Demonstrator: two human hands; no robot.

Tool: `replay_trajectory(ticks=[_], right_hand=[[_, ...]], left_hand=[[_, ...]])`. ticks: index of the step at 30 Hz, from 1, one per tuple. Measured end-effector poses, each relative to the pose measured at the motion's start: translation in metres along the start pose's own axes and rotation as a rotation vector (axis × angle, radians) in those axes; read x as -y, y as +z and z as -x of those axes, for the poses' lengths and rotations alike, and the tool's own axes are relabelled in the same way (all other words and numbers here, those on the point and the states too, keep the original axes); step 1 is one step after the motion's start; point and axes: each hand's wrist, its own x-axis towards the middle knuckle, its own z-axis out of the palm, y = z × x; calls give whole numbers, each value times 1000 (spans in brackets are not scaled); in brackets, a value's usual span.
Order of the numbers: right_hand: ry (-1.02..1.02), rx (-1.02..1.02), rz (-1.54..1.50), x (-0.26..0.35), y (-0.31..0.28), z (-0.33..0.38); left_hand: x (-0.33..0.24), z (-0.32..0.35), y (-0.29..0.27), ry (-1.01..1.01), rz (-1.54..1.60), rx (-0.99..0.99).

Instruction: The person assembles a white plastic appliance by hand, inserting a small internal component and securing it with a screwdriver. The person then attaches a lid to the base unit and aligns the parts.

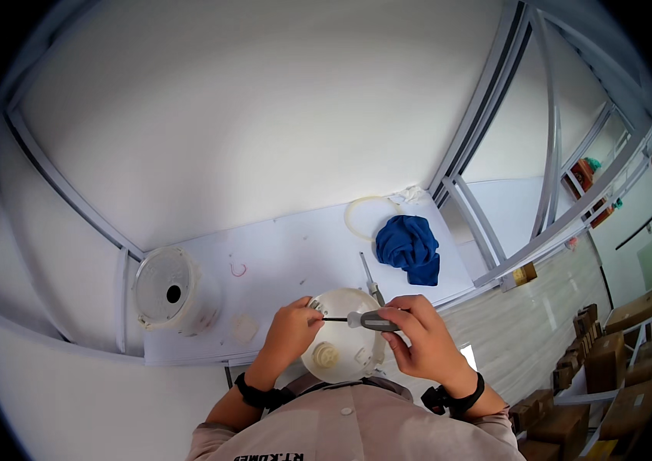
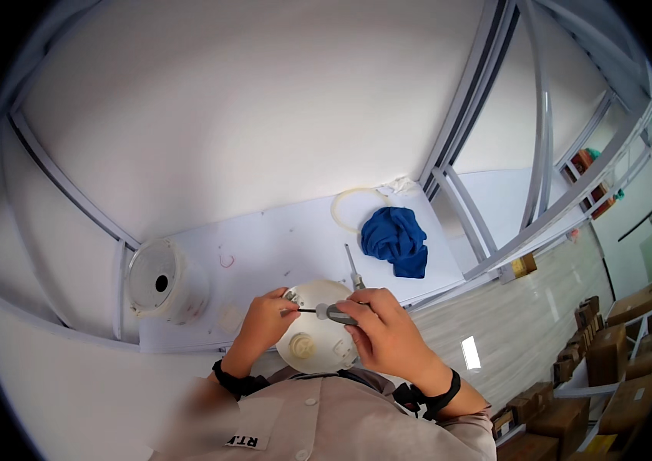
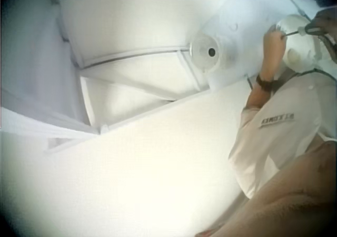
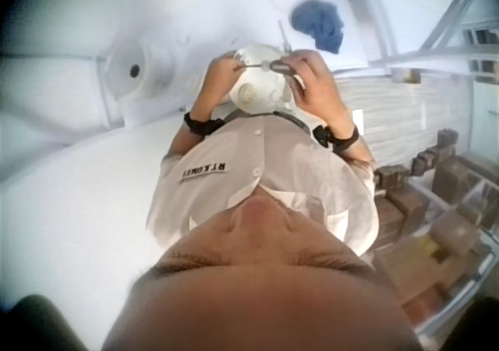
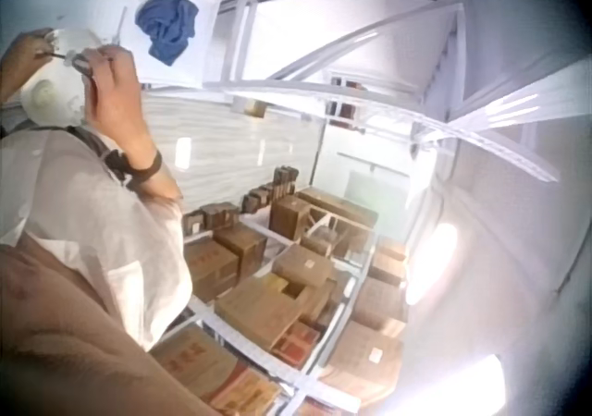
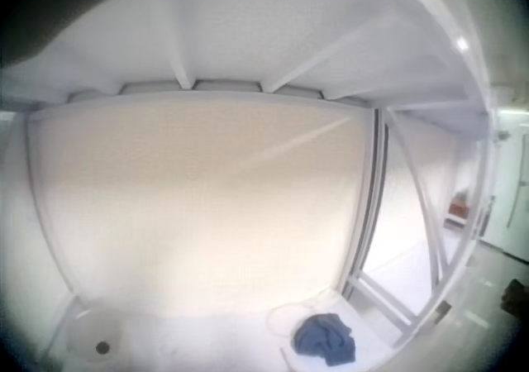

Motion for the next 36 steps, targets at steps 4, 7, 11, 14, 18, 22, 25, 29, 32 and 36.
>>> replay_trajectory(ticks=[4, 7, 11, 14, 18, 22, 25, 29, 32, 36], right_hand=[[-103, -9, 258, 14, -7, -12], [-143, -30, 410, 13, -2, -16], [-34, 61, 392, 23, -8, -19], [-1, 122, 175, 35, -16, -25], [-116, 124, -139, 21, -6, -16], [-73, 142, 208, 26, -7, -18], [53, 227, 466, 34, -12, -20], [30, 162, 447, 43, -16, -26], [-111, 76, 225, 40, -15, -27], [-217, 116, 101, 27, -11, -26]], left_hand=[[-6, -1, 0, -27, -26, 18], [-11, 1, -2, -10, -28, 14], [-5, 0, 2, 23, -63, 15], [1, 1, 3, 41, -75, 8], [3, -1, 6, 89, -42, 20], [4, -1, 8, 112, -56, 18], [-4, 0, 6, 116, -28, 43], [4, -1, 9, 119, -42, 36], [11, -2, 11, 101, -54, 42], [11, -5, 15, 105, -33, 85]])
